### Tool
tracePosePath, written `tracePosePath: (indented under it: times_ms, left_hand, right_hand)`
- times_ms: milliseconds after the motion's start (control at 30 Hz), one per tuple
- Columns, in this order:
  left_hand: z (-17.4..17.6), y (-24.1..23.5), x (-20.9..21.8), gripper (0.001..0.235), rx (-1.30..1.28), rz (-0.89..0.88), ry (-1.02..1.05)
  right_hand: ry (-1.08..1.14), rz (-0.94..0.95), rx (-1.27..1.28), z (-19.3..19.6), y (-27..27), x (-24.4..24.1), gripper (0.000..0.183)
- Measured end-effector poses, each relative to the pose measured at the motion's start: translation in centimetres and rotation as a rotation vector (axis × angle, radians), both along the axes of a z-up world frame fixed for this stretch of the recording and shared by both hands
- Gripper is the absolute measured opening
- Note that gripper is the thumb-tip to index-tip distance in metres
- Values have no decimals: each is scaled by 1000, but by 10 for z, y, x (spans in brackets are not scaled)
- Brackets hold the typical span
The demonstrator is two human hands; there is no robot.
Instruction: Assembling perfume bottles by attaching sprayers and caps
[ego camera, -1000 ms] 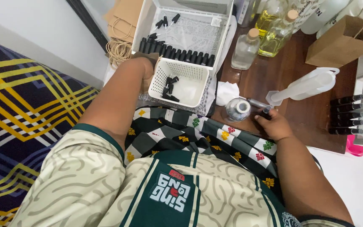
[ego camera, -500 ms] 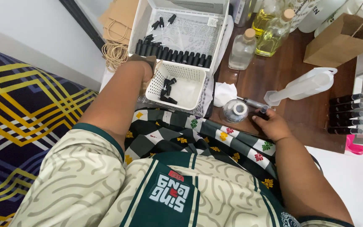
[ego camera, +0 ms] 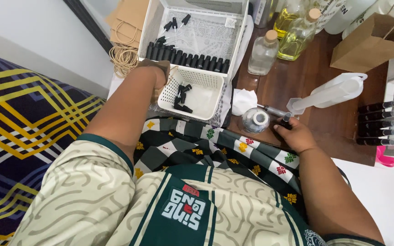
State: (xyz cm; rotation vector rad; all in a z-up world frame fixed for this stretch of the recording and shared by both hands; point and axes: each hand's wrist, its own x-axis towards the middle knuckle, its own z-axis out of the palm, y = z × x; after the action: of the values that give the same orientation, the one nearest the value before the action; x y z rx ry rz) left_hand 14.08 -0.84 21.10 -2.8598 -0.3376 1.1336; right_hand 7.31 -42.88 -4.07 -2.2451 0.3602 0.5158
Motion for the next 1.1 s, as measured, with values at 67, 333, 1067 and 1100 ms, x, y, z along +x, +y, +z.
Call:
tracePosePath:
  times_ms: [67,333,1067,1100]
  left_hand:
    - [7,-4,-3,51,0,5,-1]
    - [11,-5,-1,51,-5,28,-1]
    - [-59,73,-22,18,-698,439,-843]
    - [-41,63,-34,11,-909,538,-844]
  right_hand:
    - [-3,-6,14,5,1,-2,36]
    - [-17,-22,14,-1,0,-2,37]
    - [-173,-90,51,24,-13,-8,28]
    - [-217,-126,74,30,-14,-10,25]
